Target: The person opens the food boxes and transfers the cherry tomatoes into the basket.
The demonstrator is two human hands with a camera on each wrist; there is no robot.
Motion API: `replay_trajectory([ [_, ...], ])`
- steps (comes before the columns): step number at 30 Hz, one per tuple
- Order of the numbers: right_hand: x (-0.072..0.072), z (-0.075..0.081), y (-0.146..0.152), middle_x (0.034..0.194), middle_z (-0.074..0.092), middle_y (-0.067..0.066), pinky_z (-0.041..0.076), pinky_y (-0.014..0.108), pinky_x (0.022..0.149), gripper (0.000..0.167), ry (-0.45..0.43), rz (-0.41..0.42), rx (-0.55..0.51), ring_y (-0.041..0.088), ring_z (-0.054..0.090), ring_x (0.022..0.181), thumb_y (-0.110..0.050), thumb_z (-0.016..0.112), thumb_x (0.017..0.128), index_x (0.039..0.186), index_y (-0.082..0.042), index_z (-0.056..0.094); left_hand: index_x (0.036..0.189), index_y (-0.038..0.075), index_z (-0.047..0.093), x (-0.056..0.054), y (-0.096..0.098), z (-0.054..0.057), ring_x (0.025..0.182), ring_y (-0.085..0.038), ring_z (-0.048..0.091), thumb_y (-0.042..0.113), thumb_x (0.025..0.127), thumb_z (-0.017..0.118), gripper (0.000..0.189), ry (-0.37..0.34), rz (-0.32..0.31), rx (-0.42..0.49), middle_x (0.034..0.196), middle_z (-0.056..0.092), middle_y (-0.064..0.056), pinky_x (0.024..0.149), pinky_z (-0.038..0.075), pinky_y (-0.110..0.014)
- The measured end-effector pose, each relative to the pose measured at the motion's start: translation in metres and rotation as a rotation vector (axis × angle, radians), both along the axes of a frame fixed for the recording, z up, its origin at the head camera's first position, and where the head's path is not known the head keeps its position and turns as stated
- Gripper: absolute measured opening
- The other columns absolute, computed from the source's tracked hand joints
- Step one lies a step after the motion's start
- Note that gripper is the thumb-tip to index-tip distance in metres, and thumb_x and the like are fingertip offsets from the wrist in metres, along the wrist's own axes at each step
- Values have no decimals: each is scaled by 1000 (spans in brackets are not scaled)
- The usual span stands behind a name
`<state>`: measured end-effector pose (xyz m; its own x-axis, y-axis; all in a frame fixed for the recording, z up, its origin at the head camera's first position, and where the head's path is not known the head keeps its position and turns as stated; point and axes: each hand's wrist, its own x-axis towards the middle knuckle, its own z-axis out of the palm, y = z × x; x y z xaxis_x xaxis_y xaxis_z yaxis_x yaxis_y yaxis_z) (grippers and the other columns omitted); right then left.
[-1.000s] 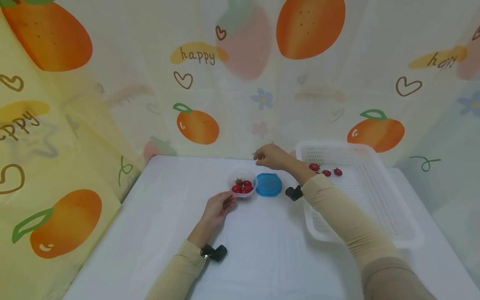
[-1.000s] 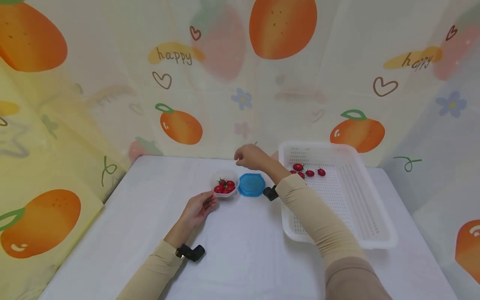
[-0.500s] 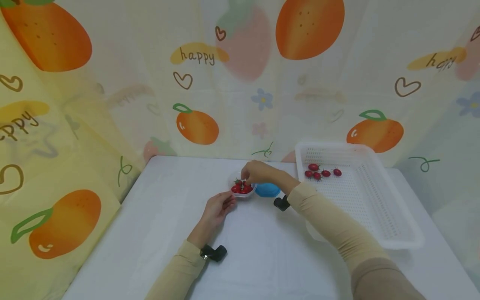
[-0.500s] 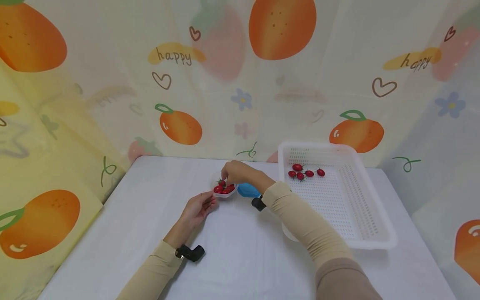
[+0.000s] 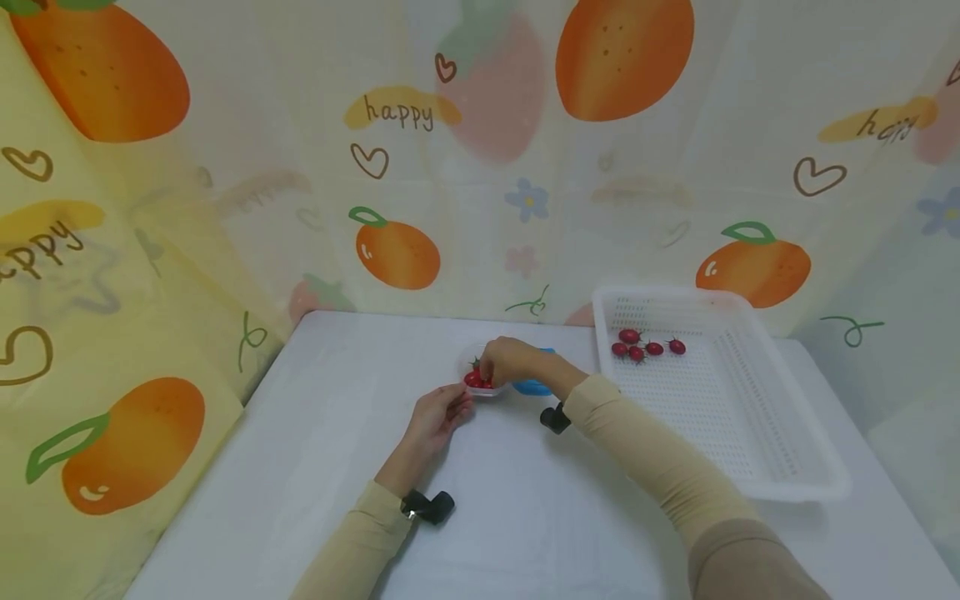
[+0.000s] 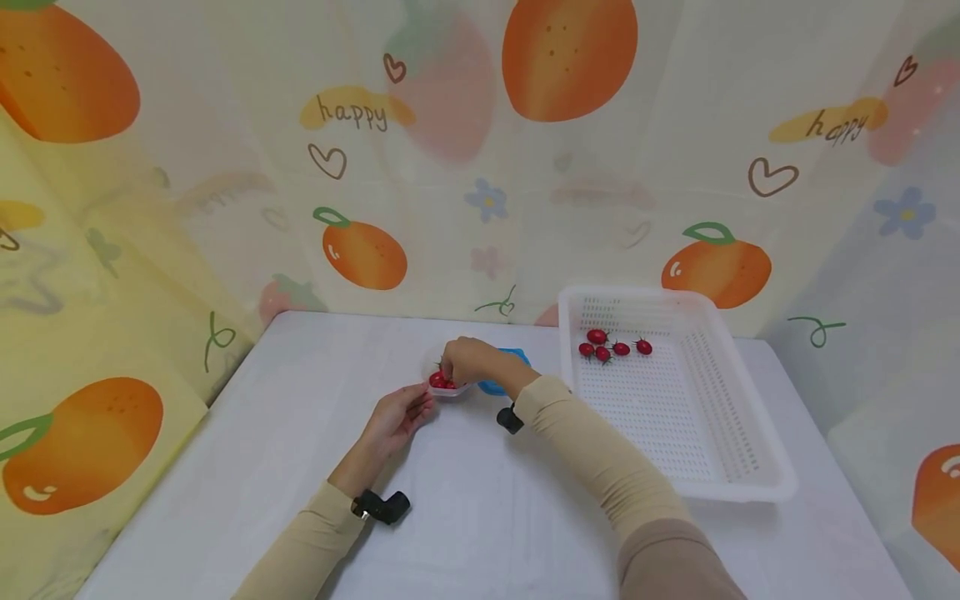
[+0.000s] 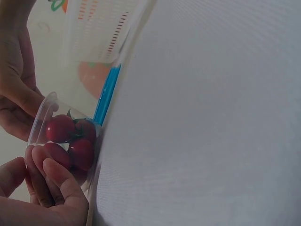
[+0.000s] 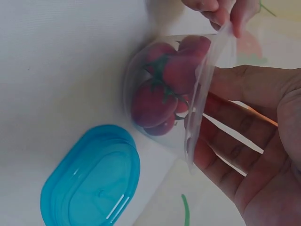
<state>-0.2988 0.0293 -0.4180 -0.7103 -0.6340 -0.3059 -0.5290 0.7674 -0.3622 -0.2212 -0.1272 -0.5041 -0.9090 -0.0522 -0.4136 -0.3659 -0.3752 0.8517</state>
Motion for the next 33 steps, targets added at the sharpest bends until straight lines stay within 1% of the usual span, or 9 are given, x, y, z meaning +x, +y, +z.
replay_trajectory([
  [3, -1, -4, -2, 100, 72, 5, 53, 34, 94, 16, 5, 4, 0, 19, 63, 95, -5, 71, 85, 100, -8, 76, 111, -1, 60, 1, 0, 0, 82, -9, 66, 14, 95, 61, 22, 5, 1, 3, 85, 68, 1, 77, 57, -21],
  [8, -4, -12, -5, 101, 73, 3, 54, 32, 93, 17, 13, 23, -14, 17, 63, 95, -7, 70, 87, 102, -13, 77, 111, 0, 60, 0, 0, 0, 81, -9, 65, 13, 96, 60, 20, -2, 5, 12, 84, 67, 1, 77, 57, -21],
  [11, -5, -16, -7, 102, 73, 2, 54, 31, 92, 16, 13, 15, -13, 16, 63, 94, -9, 70, 88, 102, -14, 77, 112, -1, 59, -1, 0, 0, 83, -9, 65, 14, 96, 60, 22, -4, 4, 9, 85, 67, 1, 78, 57, -22],
  [16, -6, -18, -8, 98, 72, 2, 54, 30, 89, 13, 11, -8, -7, 16, 61, 89, -10, 71, 88, 99, -13, 76, 112, 0, 59, -1, 0, 1, 84, -10, 65, 14, 96, 61, 22, -16, 9, 3, 86, 67, 1, 80, 57, -23],
  [24, -5, -17, -7, 93, 70, 2, 54, 26, 83, 10, 10, -21, -20, 14, 59, 84, -9, 70, 88, 96, -10, 76, 114, 0, 59, -1, 1, 2, 83, -9, 65, 14, 96, 61, 23, -14, 7, -8, 86, 67, 1, 80, 57, -22],
  [31, -3, -7, -5, 94, 71, 3, 54, 24, 79, 11, -7, -34, -46, 16, 60, 84, -11, 69, 89, 98, -9, 76, 114, -1, 59, -1, 0, 1, 85, -11, 65, 16, 96, 61, 25, -8, 3, -9, 86, 67, 1, 79, 57, -22],
  [33, -2, -3, -4, 95, 71, 3, 54, 23, 79, 14, 9, -28, -50, 15, 60, 85, -13, 68, 90, 101, -8, 76, 116, -1, 59, -1, 0, 0, 86, -11, 65, 17, 96, 61, 26, -9, 0, -12, 87, 67, 1, 80, 57, -22],
])
